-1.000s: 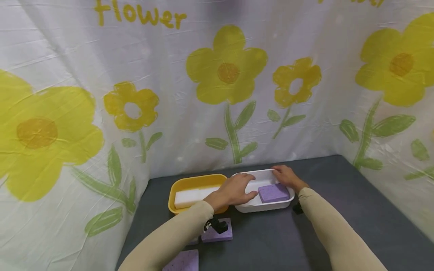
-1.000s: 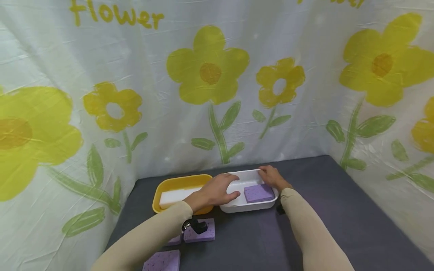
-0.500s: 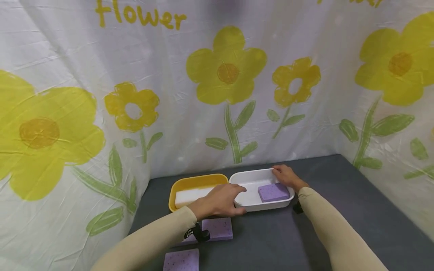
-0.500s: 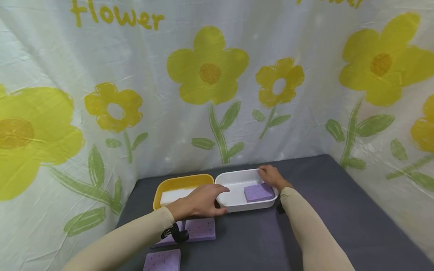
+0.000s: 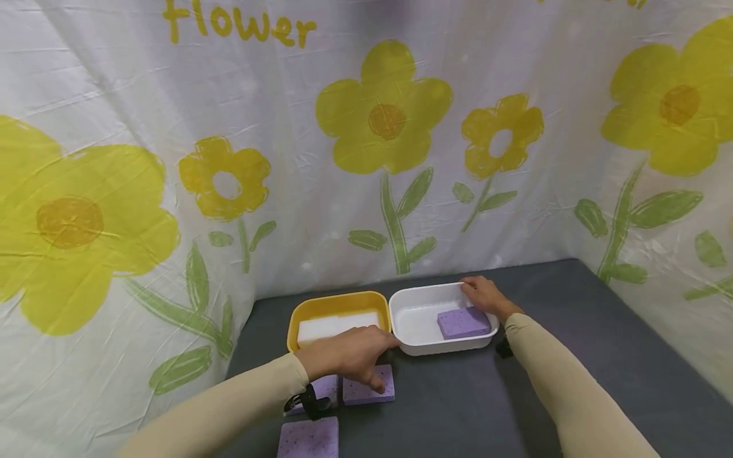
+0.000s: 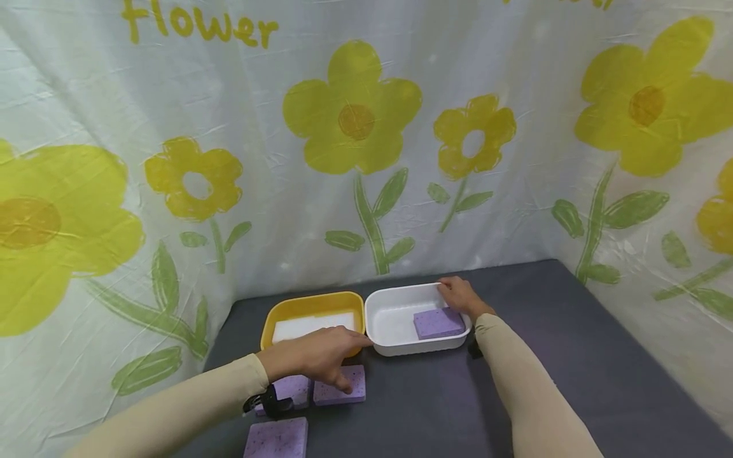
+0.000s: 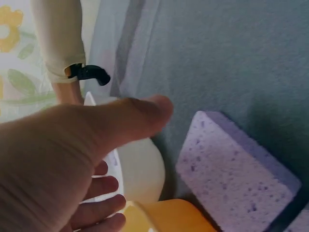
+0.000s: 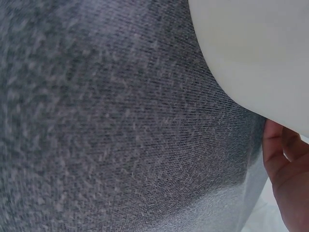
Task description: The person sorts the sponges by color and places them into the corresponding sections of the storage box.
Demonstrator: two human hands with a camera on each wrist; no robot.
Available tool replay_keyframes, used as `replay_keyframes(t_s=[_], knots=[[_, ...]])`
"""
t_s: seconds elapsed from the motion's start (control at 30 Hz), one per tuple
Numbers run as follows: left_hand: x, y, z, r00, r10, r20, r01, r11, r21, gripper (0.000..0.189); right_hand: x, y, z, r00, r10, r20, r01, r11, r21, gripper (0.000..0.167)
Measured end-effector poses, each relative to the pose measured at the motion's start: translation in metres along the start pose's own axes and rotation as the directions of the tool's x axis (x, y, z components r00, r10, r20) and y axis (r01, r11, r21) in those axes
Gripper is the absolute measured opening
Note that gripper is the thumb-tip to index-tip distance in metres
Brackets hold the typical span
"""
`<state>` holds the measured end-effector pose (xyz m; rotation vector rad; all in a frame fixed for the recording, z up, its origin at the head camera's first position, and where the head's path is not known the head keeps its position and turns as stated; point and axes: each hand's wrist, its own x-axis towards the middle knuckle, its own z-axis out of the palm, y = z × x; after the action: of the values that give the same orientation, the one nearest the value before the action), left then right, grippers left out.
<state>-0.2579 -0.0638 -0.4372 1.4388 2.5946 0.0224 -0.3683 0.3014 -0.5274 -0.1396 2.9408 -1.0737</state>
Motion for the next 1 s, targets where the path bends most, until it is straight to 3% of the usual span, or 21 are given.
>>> replay_keyframes(t_s=[0.1,0.2,0.33,0.43,0.7,1.0], knots=[[-0.007,0.002,0.003,1.0,-0.005,0.028,0.005,1.0,-0.001,0.067,-0.001,0.0,-0.001,1.0,-0.001,0.005,0.001,1.0,-0.004,0.045],[-0.014,0.006,0.006,0.999,-0.016,0.046,0.013,0.998,0.065,0.063,-0.002,0.0,-0.001,1.0,-0.001,0.008,0.001,1.0,-0.008,0.046],[-0.022,0.01,0.009,0.999,-0.038,0.023,0.034,0.984,0.174,0.065,-0.002,-0.002,-0.001,1.0,0.014,0.022,-0.014,1.0,0.0,0.046],[-0.028,0.011,0.011,0.999,-0.051,0.0,0.05,0.977,0.209,0.064,-0.001,-0.002,-0.001,0.999,0.026,0.028,-0.027,1.0,0.004,0.047],[-0.039,0.007,0.018,0.994,-0.102,0.039,0.095,0.984,0.151,0.055,0.001,0.0,-0.001,0.999,0.023,0.03,-0.023,1.0,-0.001,0.047],[-0.051,-0.008,0.035,0.99,-0.139,0.016,0.135,0.979,0.153,0.049,0.002,0.002,0.0,0.999,0.03,0.036,-0.03,1.0,0.009,0.046]])
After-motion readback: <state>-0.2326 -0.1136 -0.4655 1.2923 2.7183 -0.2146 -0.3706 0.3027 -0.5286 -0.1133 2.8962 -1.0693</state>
